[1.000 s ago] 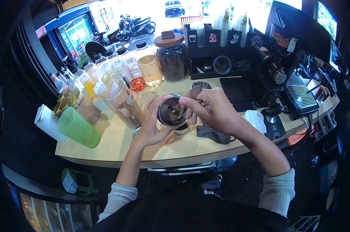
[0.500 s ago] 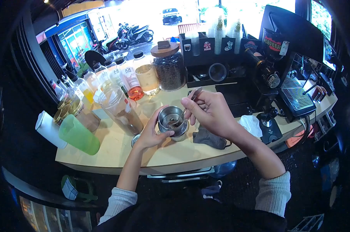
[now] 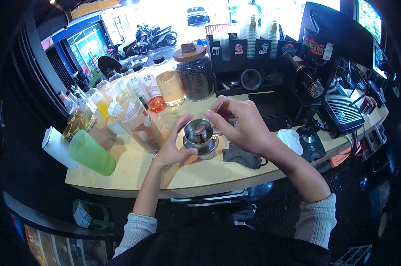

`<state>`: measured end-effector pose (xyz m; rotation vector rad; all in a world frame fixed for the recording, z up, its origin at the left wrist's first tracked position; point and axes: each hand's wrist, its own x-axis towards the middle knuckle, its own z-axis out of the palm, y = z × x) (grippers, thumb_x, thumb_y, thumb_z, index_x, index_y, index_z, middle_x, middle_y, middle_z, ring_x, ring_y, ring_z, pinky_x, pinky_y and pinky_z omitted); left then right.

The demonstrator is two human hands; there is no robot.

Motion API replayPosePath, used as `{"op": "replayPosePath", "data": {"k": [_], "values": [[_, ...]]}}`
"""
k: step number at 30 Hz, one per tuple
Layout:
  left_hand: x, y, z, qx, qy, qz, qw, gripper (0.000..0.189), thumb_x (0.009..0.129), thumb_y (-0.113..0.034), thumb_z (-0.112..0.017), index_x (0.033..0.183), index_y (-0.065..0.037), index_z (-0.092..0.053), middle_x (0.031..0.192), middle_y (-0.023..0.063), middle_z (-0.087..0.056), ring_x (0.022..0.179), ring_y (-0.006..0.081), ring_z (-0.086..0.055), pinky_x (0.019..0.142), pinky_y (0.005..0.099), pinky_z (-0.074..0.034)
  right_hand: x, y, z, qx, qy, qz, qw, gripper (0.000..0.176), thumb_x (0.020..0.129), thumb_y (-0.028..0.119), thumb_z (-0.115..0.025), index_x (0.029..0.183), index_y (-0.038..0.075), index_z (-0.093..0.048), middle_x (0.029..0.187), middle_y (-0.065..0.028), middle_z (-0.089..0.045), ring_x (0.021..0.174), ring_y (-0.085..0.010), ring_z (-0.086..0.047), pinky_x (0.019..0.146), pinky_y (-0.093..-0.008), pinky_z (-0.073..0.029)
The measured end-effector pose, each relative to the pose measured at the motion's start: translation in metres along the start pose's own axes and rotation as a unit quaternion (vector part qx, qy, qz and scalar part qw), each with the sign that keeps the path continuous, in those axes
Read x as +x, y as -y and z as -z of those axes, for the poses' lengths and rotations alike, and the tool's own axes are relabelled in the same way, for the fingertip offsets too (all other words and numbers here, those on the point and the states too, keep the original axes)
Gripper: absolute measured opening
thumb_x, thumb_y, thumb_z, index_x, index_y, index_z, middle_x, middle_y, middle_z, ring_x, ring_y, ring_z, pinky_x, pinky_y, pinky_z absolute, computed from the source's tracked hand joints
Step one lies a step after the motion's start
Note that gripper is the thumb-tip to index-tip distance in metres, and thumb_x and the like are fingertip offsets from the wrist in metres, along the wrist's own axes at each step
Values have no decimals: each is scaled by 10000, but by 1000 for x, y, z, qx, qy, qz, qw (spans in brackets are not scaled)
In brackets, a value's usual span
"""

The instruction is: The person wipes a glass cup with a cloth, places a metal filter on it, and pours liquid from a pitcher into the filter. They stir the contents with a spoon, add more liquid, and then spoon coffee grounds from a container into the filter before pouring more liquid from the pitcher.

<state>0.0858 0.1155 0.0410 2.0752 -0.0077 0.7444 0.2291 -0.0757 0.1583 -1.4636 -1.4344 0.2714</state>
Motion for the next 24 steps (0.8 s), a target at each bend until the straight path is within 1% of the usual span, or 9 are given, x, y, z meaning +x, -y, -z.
{"op": "replayPosePath", "data": {"k": [3, 4, 6, 7, 8, 9, 11, 19, 24], "values": [[4, -21, 5, 52, -111, -64, 990, 833, 668, -221, -816, 1382, -70, -416, 1131, 94, -566, 1073, 206, -545, 973, 362, -397, 3, 2, -3, -50, 3, 38, 998, 171, 905, 151, -609, 895, -20, -618, 732, -121, -665, 654, -142, -664, 612, -271, -515], [6, -30, 7, 52, -110, -64, 990, 833, 668, -221, -816, 1382, -70, -416, 1131, 94, -566, 1073, 206, -545, 973, 362, -397, 5, 3, -5, -74, 4, 70, 995, 170, 896, 152, -618, 895, -18, -623, 734, -132, -666, 654, -170, -676, 612, -283, -515], [10, -47, 12, 188, -98, -62, 975, 549, 716, -230, -782, 1198, -66, -577, 851, 37, -594, 843, 190, -578, 856, 347, -414, 10, 5, -11, -87, 10, 90, 992, 172, 888, 155, -624, 889, -17, -628, 731, -138, -664, 656, -200, -678, 608, -295, -514], [12, -57, 11, 189, -97, -62, 975, 549, 716, -230, -782, 1198, -66, -577, 851, 37, -594, 843, 190, -578, 856, 347, -414, 14, 6, -15, -100, 16, 111, 989, 173, 881, 157, -630, 883, -16, -632, 728, -145, -662, 658, -230, -680, 603, -307, -513], [16, -66, 7, 215, -99, -85, 968, 424, 731, -203, -762, 1101, -63, -610, 779, 32, -589, 791, 197, -579, 818, 348, -414, 17, 8, -19, -98, 19, 98, 990, 132, 854, 103, -658, 880, -26, -660, 742, -128, -675, 631, -148, -661, 588, -255, -509], [19, -71, 5, 241, -101, -109, 959, 300, 746, -177, -743, 1003, -59, -643, 708, 28, -583, 738, 203, -579, 780, 349, -414, 20, 8, -22, -98, 18, 98, 990, 132, 854, 103, -658, 880, -26, -660, 742, -128, -675, 631, -148, -661, 588, -255, -509], [23, -69, 4, 267, -109, -130, 949, 263, 752, -162, -730, 972, -53, -635, 710, 47, -588, 743, 224, -584, 783, 355, -420, 26, 4, -27, -88, 17, 167, 982, 148, 849, 116, -659, 893, -25, -665, 743, -128, -671, 641, -181, -668, 591, -271, -511], [29, -70, 5, 312, -135, -163, 926, 165, 795, -106, -666, 918, -9, -613, 816, 110, -624, 812, 285, -597, 793, 400, -443, 29, 11, -25, -116, 15, 198, 973, 182, 848, 145, -647, 940, -9, -621, 692, -119, -624, 581, -230, -613, 580, -322, -484], [28, -66, 7, 259, -138, -98, 951, 86, 862, -83, -608, 917, -16, -605, 879, 126, -631, 855, 312, -601, 789, 407, -449, 21, -13, 3, -26, 2, 33, 999, 303, 819, 184, -687, 1052, 6, -608, 736, -79, -612, 555, -159, -530, 565, -264, -439]]}}
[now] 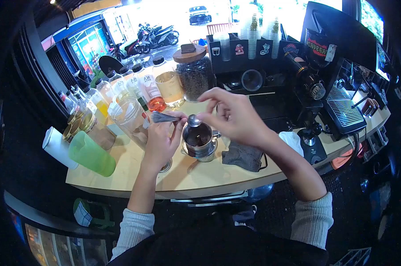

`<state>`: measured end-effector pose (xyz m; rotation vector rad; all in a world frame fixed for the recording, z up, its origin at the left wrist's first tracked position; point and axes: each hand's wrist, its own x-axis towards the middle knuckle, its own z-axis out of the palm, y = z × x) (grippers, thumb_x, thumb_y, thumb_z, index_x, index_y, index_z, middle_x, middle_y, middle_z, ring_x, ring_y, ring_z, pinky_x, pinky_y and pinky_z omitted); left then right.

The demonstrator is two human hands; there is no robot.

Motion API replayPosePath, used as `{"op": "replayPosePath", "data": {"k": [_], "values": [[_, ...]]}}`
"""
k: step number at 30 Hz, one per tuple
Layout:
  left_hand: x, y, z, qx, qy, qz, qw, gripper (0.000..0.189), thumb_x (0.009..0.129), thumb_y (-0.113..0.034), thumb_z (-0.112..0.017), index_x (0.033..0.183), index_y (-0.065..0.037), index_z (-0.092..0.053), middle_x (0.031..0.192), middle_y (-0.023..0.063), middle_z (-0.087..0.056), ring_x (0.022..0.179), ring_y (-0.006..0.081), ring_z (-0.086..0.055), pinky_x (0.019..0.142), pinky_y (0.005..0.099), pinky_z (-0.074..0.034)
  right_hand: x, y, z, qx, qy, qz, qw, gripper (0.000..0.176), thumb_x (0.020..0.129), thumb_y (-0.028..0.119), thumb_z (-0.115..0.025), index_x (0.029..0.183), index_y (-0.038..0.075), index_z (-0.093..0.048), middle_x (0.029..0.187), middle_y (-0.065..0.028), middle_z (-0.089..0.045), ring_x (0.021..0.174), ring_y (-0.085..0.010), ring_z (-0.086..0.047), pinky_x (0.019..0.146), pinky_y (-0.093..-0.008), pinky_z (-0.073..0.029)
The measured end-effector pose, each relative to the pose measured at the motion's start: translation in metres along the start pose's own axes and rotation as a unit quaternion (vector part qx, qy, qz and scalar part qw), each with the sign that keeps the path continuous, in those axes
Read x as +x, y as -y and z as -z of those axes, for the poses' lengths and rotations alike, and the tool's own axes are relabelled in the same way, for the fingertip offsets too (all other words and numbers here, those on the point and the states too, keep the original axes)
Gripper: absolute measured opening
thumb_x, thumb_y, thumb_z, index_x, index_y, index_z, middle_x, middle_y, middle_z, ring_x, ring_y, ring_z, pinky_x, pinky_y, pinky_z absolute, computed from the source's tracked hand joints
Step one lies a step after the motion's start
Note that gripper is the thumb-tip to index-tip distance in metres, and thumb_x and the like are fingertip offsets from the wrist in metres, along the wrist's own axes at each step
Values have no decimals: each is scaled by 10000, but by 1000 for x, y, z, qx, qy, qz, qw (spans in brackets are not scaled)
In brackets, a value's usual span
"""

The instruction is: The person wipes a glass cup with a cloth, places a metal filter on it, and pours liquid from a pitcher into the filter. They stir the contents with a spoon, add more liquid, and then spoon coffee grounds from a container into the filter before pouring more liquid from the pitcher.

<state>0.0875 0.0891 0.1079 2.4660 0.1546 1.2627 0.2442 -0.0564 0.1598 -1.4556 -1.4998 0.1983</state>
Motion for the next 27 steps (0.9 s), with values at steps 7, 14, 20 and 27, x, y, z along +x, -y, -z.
{"op": "replayPosePath", "data": {"k": [7, 14, 20, 27], "values": [[0, -1, 5, -11, -12, 16, 1000, 117, 906, -86, -566, 885, -3, -645, 838, 113, -670, 763, 255, -652, 694, 353, -485, -31, -142, 16, -270, -89, -6, 959, 327, 869, 240, -627, 1051, -31, -604, 851, -166, -640, 729, -278, -624, 664, -364, -487], [1, 1, 5, 20, -11, 20, 1000, 151, 914, -115, -566, 880, -4, -661, 834, 104, -677, 762, 232, -641, 720, 342, -468, -28, -155, 9, -84, 56, -243, 965, 299, 903, 244, -597, 944, -52, -614, 800, -153, -649, 758, -212, -627, 697, -328, -472], [1, 2, 2, 13, -7, 67, 998, 155, 913, -123, -573, 893, -4, -671, 798, 103, -676, 740, 200, -638, 704, 329, -469, -30, -170, 5, 172, 14, -226, 959, 223, 939, 207, -564, 821, 19, -581, 728, -8, -579, 696, -65, -509, 667, -233, -414], [-1, 3, 0, -11, -37, 60, 997, 164, 909, -114, -573, 907, 6, -686, 767, 105, -669, 685, 173, -636, 643, 293, -483, -10, -116, 36, 177, -31, -165, 970, 174, 938, 176, -571, 841, 32, -584, 736, 32, -548, 710, -26, -469, 649, -207, -387]]}}
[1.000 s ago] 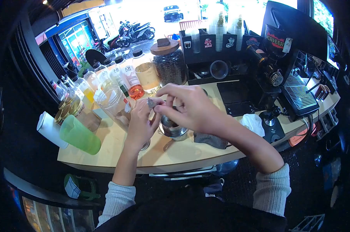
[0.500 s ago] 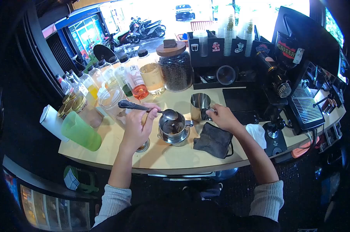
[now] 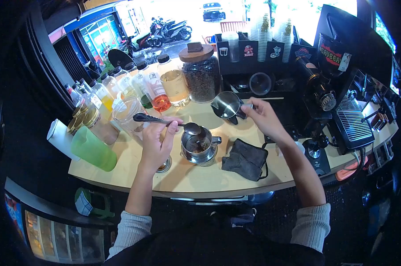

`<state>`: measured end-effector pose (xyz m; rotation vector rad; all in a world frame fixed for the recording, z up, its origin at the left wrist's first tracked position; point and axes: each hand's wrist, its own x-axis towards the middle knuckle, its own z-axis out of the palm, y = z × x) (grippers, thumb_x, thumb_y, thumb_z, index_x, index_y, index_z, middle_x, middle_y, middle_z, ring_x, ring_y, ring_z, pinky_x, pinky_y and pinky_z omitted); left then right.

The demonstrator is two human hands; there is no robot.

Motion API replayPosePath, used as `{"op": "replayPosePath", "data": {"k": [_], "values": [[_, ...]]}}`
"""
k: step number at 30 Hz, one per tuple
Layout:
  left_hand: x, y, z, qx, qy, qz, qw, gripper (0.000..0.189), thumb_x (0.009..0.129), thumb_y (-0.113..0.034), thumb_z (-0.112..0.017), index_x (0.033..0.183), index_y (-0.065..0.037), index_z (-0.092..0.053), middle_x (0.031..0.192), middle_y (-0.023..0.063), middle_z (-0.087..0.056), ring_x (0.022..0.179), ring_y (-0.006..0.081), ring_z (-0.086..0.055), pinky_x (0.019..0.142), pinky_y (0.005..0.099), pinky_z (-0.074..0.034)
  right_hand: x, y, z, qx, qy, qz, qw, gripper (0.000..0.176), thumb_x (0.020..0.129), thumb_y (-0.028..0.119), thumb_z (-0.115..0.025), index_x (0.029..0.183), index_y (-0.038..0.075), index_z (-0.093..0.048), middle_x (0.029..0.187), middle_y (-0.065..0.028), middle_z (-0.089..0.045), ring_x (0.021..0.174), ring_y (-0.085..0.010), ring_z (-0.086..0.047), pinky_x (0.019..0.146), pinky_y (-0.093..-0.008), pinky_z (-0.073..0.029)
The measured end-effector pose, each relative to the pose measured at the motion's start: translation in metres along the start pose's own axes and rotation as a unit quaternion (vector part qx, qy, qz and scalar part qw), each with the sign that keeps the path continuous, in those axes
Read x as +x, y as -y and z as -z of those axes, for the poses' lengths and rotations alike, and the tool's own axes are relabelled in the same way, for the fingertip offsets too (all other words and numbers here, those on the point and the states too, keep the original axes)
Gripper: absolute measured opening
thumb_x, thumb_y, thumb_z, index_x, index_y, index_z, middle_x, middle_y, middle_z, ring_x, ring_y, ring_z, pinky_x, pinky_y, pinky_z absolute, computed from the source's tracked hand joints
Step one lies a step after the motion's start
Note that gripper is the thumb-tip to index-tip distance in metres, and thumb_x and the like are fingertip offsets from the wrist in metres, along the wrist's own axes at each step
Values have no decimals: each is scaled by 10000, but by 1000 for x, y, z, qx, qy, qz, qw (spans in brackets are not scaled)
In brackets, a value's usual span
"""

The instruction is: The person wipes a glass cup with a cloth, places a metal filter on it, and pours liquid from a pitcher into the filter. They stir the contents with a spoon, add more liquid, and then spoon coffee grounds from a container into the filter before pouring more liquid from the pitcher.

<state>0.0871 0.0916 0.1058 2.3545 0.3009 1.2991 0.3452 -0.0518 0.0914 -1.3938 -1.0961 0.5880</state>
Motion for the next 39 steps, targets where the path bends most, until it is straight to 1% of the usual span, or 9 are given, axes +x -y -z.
{"op": "replayPosePath", "data": {"k": [6, 8, 10, 14, 16, 30, 32, 35, 39], "values": [[-8, -3, 1, -22, -9, 28, 999, 158, 906, -117, -575, 894, 0, -680, 811, 110, -671, 759, 223, -639, 692, 327, -486, 6, 45, 7, -157, 57, 107, 980, 146, 903, 144, -609, 835, 21, -566, 660, 56, -492, 641, 9, -433, 562, -185, -348], [-9, -2, 2, -34, -2, 44, 998, 148, 907, -117, -571, 886, -11, -673, 870, 116, -678, 833, 272, -638, 737, 364, -489, 1, 71, 1, -186, 59, 49, 980, 168, 888, 151, -618, 822, 9, -556, 642, 26, -490, 644, -35, -461, 584, -221, -379], [-6, 3, 1, -18, -3, 17, 1000, 134, 896, -107, -579, 898, -10, -672, 880, 123, -678, 846, 279, -633, 748, 369, -485, 3, 89, -10, -320, 59, 136, 936, 200, 873, 159, -627, 786, 4, -536, 633, -3, -488, 628, -84, -460, 589, -265, -393], [-7, 5, -3, -20, 1, 16, 1000, 120, 881, -96, -589, 914, -14, -670, 898, 127, -676, 858, 289, -628, 761, 381, -479, 5, 100, -27, -300, 79, 203, 929, 226, 851, 159, -642, 755, 1, -512, 631, -42, -466, 591, -117, -419, 565, -289, -374], [-6, 6, -5, 28, -23, -40, 999, 137, 891, -76, -573, 915, -6, -688, 838, 111, -693, 711, 213, -656, 675, 320, -490, 5, 108, -34, -359, 95, 208, 905, 247, 820, 173, -681, 763, -4, -520, 665, -43, -449, 635, -125, -411, 563, -287, -337], [-8, 16, -10, 9, -14, -41, 999, 123, 877, -46, -585, 943, 6, -676, 838, 115, -688, 731, 204, -664, 673, 317, -500, 7, 122, -65, -413, 155, 302, 845, 190, 812, 111, -648, 825, -35, -527, 790, -144, -570, 741, -271, -587, 641, -348, -495], [-8, 15, -10, 7, -10, -40, 999, 127, 879, -49, -582, 947, 6, -674, 834, 116, -687, 730, 203, -666, 672, 317, -501, 7, 120, -67, -394, 149, 298, 857, 217, 817, 143, -637, 772, -23, -504, 771, -140, -533, 776, -328, -530, 769, -401, -420], [-7, 12, -8, -42, 10, 14, 999, 140, 875, -89, -581, 959, -18, -668, 788, 151, -658, 723, 271, -634, 685, 380, -478, 6, 122, -64, -432, 154, 329, 826, 189, 816, 113, -647, 830, -35, -530, 802, -150, -573, 739, -273, -590, 641, -347, -499], [-1, 12, -6, -37, 35, 19, 999, 157, 894, -83, -570, 989, -3, -667, 783, 123, -675, 706, 189, -663, 649, 313, -491, -1, 129, -64, -419, 156, 271, 852, 192, 813, 113, -649, 821, -33, -525, 794, -148, -570, 742, -275, -591, 635, -356, -494]]}}
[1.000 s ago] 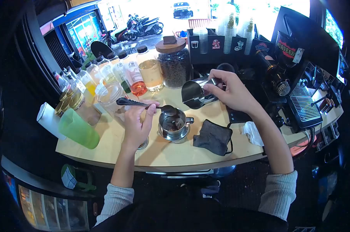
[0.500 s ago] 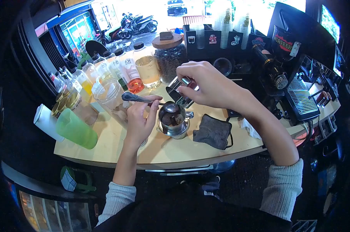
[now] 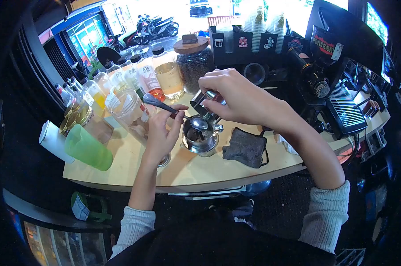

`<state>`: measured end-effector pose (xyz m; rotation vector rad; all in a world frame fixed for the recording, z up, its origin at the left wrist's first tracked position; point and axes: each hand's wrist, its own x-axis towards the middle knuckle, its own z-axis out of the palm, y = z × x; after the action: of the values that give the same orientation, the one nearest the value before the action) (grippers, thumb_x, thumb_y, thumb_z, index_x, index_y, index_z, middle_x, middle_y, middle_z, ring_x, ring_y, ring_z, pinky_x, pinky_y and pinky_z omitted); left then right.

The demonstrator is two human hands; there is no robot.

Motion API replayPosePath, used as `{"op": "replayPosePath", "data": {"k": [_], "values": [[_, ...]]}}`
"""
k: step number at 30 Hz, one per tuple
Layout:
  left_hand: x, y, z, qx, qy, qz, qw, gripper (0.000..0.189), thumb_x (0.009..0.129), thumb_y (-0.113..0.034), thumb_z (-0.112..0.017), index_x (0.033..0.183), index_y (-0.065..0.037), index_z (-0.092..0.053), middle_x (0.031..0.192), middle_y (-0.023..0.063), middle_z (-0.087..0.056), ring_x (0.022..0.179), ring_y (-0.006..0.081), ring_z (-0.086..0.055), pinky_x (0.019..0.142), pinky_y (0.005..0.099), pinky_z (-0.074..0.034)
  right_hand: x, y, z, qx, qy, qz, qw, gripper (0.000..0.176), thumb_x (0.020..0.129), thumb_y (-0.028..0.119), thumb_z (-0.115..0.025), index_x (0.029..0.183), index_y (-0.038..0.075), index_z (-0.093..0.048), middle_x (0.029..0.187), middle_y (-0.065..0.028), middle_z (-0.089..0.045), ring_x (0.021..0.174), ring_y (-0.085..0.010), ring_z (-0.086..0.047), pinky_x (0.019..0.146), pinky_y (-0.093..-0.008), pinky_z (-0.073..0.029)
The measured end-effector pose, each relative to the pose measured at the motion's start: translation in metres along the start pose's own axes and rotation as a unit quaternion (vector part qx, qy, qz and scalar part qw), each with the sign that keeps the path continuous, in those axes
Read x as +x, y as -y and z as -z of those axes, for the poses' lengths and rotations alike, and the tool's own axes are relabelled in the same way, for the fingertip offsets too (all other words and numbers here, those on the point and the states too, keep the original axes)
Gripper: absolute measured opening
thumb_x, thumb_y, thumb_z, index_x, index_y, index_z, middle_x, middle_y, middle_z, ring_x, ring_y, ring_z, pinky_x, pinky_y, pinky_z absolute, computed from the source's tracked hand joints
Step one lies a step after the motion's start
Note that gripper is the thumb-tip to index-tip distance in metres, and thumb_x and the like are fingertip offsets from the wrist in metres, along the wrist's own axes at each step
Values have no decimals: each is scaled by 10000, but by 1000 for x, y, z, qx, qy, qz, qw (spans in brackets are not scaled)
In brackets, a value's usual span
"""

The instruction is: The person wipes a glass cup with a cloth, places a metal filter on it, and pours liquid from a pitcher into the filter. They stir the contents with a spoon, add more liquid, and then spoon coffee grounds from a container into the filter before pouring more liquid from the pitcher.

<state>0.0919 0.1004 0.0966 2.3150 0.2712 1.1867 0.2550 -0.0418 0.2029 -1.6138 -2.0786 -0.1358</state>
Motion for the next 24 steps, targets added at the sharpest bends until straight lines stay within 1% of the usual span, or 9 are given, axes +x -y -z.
{"op": "replayPosePath", "data": {"k": [6, 9, 11, 13, 16, 17, 21, 23, 24], "values": [[17, -2, 1, -44, 72, 63, 994, 197, 899, -101, -555, 1041, -11, -656, 708, 101, -640, 663, 147, -617, 629, 296, -472, -5, -4, 0, 0, -28, 2, 1000, 205, 810, 101, -653, 808, -36, -501, 730, -132, -543, 689, -243, -596, 606, -341, -482], [20, 4, -1, -62, 111, 81, 989, 212, 900, -98, -547, 1065, -13, -647, 686, 75, -614, 649, 117, -575, 621, 284, -457, -9, -3, 1, 5, -37, -42, 998, 218, 809, 96, -658, 800, -41, -488, 689, -118, -527, 643, -209, -584, 583, -324, -465], [20, 10, -3, -77, 124, 88, 985, 218, 900, -99, -545, 1075, -15, -644, 680, 58, -599, 647, 102, -552, 619, 276, -449, -13, -4, -1, 46, -61, -74, 994, 220, 824, 115, -659, 802, -29, -495, 666, -87, -531, 631, -146, -562, 561, -315, -441], [19, 15, -5, -95, 148, 116, 978, 229, 904, -124, -556, 1092, -23, -639, 698, 31, -586, 665, 83, -529, 624, 256, -435, -18, -6, -3, 82, -72, -101, 989, 214, 835, 125, -657, 807, -21, -503, 668, -72, -540, 628, -117, -546, 551, -302, -426], [17, 18, -3, -108, 149, 130, 974, 239, 911, -155, -559, 1097, -30, -641, 712, 10, -573, 674, 70, -512, 624, 242, -421, -25, -11, -4, 124, -81, -148, 978, 203, 853, 138, -654, 817, -5, -515, 668, -42, -548, 624, -72, -529, 533, -267, -397], [17, 18, -3, -108, 149, 129, 974, 239, 911, -155, -559, 1097, -30, -641, 712, 10, -573, 674, 70, -512, 624, 242, -421, -27, -13, -5, 130, -81, -168, 974, 197, 860, 142, -653, 820, 3, -519, 668, -28, -549, 624, -57, -527, 526, -246, -384], [14, 15, -2, -119, 137, 112, 977, 241, 917, -172, -553, 1095, -37, -644, 721, 20, -581, 672, 71, -513, 619, 247, -418, -32, -17, -7, 77, -97, -150, 981, 204, 865, 143, -651, 816, 6, -508, 653, -18, -542, 603, -51, -524, 517, -220, -363], [14, 7, -1, -125, 134, 116, 976, 239, 918, -174, -552, 1091, -39, -647, 724, 27, -584, 670, 73, -515, 618, 252, -421, -33, -14, -6, 129, -109, -165, 972, 202, 866, 143, -649, 816, 12, -503, 636, -9, -534, 604, -46, -522, 519, -221, -360], [14, 2, 0, -111, 141, 83, 980, 235, 914, -168, -557, 1087, -38, -650, 726, 35, -588, 666, 77, -516, 618, 256, -424, -33, -13, -6, 129, -110, -165, 972, 202, 866, 143, -649, 816, 12, -503, 636, -9, -534, 604, -46, -522, 519, -221, -360]]}}
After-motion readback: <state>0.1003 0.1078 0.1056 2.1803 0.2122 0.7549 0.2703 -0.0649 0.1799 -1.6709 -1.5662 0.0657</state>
